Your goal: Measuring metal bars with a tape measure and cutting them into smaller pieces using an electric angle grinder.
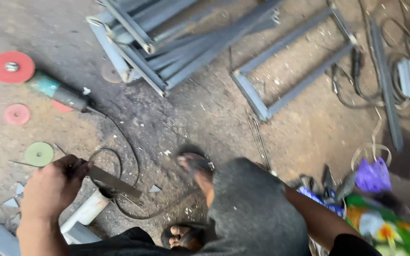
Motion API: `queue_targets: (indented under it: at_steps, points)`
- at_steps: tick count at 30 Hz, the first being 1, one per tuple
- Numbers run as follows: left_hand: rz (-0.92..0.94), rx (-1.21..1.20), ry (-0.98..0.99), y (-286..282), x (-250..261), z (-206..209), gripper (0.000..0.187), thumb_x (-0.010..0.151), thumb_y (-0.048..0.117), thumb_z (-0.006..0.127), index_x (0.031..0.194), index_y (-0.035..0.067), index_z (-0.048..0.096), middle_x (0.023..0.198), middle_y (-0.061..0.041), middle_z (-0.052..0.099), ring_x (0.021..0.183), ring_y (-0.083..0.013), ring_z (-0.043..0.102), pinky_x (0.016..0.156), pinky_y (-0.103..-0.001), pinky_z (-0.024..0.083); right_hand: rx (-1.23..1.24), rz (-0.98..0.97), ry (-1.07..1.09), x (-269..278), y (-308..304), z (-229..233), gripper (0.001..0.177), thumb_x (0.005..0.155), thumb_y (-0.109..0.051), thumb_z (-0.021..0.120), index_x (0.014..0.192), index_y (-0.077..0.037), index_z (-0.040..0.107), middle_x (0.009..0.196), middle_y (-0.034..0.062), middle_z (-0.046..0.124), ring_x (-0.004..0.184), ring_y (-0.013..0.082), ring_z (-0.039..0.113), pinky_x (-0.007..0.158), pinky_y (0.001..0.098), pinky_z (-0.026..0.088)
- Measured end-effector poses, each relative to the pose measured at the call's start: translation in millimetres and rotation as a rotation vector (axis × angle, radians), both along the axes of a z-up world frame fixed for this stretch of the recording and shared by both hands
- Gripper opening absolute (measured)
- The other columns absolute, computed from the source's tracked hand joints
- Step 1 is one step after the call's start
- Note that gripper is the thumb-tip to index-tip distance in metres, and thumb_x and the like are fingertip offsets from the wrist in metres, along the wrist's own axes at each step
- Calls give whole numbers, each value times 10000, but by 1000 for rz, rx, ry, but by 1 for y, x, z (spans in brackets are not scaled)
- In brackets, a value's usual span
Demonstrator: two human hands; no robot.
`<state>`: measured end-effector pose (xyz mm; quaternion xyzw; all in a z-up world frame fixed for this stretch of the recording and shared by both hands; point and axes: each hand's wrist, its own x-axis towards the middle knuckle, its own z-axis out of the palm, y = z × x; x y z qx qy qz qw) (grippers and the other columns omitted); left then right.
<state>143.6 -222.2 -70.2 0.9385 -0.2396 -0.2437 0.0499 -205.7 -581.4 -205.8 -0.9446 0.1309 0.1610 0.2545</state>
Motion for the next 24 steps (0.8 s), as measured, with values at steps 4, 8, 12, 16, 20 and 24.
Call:
queue_targets:
  at_steps: [4,8,12,16,20,24]
  points:
    - [123,25,-51,16,-6,18,368,970,579,611,952,218,684,808,-195,752,896,-491,688,737,-539,538,86,241,-14,50,-4,-14,299,1000,-405,572,1155,-164,656,992,63,712,942,293,681,771,450,535]
    - [328,184,-60,69,-44,58,425,999,616,518,917,217,640,868,-129,756,919,-450,691,710,-541,542,215,707,-195,134,53,-94,342,947,-400,637,1171,-143,661,1007,73,719,911,300,695,765,442,549]
    - [466,312,-123,102,-71,88,400,1011,624,499,911,248,594,801,-60,722,779,-424,702,637,-530,559,307,965,-69,176,127,-118,579,921,-310,732,1416,-96,520,1339,190,584,1193,373,596,1019,497,504]
    - [610,421,-15,125,-120,110,314,1003,574,473,1019,287,600,852,-73,744,817,-400,741,681,-538,602,241,1170,-107,167,166,-176,510,998,-368,593,1444,-131,521,1398,228,557,1333,362,510,1191,481,316]
    - [736,451,65,137,-183,120,401,984,632,470,854,262,555,807,24,729,814,-326,731,699,-467,591,348,1257,-175,145,157,-199,369,823,73,563,1165,-3,680,1002,178,697,948,310,688,1080,477,482]
    - [971,335,109,150,-231,120,347,884,630,579,812,304,671,728,-40,751,793,-302,745,732,-413,587,422,1291,-395,150,166,-194,579,924,-365,638,1303,66,568,1099,302,629,913,433,637,876,502,517]
